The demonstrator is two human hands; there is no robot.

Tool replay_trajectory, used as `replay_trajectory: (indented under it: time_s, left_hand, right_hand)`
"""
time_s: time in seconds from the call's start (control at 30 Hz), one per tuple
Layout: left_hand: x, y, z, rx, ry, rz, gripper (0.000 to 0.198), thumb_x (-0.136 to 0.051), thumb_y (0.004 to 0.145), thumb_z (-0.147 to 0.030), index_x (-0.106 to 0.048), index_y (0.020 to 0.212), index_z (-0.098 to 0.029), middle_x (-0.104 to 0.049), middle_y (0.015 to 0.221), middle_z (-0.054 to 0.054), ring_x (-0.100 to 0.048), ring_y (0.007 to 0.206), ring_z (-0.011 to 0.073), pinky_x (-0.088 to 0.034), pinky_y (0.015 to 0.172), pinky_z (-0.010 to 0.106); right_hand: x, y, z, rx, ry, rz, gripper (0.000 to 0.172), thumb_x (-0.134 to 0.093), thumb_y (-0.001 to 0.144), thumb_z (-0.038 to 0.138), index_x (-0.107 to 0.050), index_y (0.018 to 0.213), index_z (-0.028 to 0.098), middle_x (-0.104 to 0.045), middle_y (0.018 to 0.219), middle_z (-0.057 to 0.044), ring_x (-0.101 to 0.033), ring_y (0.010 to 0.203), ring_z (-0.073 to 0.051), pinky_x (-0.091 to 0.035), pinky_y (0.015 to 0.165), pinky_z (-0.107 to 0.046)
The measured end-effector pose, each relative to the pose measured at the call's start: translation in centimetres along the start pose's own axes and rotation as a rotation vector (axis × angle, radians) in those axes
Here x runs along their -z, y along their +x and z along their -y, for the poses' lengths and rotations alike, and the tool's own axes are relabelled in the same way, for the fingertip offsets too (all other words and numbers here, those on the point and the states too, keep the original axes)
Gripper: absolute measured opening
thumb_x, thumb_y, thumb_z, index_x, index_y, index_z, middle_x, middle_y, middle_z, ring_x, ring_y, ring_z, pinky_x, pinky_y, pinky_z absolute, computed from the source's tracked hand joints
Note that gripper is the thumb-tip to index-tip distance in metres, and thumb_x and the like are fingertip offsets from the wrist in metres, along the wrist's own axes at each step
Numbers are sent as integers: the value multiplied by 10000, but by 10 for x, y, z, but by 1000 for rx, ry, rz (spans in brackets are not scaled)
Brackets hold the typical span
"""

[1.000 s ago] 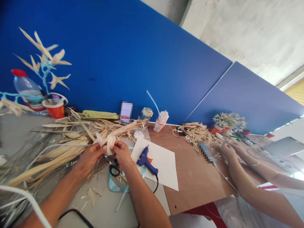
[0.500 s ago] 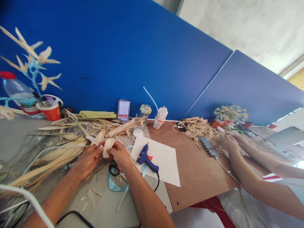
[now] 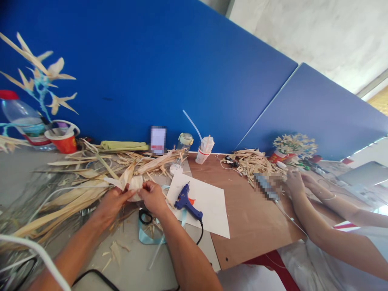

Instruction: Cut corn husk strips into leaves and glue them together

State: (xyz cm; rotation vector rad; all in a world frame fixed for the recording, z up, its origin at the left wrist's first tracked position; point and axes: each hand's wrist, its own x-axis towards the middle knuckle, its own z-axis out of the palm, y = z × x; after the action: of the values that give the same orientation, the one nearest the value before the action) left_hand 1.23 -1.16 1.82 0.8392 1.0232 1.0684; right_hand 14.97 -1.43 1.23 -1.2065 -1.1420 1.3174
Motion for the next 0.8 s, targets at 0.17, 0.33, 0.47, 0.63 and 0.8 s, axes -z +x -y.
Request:
replay_trajectory:
  time_s: [0.17, 0.33, 0.47, 0.63, 0.8]
  left_hand:
    - [3, 1, 1, -8, -48, 32, 429, -821, 586, -361, -653, 917, -146, -693, 729, 19, -620, 590, 151, -444, 516, 234]
    - [1, 0, -3, 19, -86, 37, 392, -846, 522, -297, -654, 825, -140, -660, 651, -2, -547, 521, 110, -353, 453, 198]
    - [0, -1, -4, 14, -70, 40, 420, -829, 519, -257, -644, 881, -154, -675, 680, -7, -570, 547, 125, -365, 463, 200]
    - [1, -1, -2, 8, 26, 21, 469, -804, 540, -260, -637, 960, -133, -699, 715, 15, -621, 594, 168, -423, 499, 233]
    - [0, -3, -6, 37, 0, 25, 523, -799, 541, -273, -628, 1016, -137, -722, 759, 34, -676, 673, 232, -489, 524, 279]
  right_hand:
    - [3, 0, 0, -25, 0, 56, 138, -598, 669, 298, -505, 660, 197, -423, 472, 98, -330, 407, -60, -233, 426, -205]
    - [5, 1, 0, -29, 41, 58, 159, -616, 637, 310, -503, 641, 198, -423, 467, 99, -322, 393, -59, -225, 417, -207]
    - [5, 1, -1, -4, 6, 28, 143, -613, 646, 304, -523, 656, 194, -440, 505, 88, -333, 432, -68, -253, 446, -210]
    - [7, 0, 0, 58, -129, -10, 129, -610, 660, 285, -525, 654, 188, -449, 551, 70, -367, 511, -86, -285, 499, -216]
    - [7, 0, 0, 55, -176, -18, 120, -596, 662, 283, -527, 659, 185, -454, 575, 65, -373, 528, -87, -302, 519, -221]
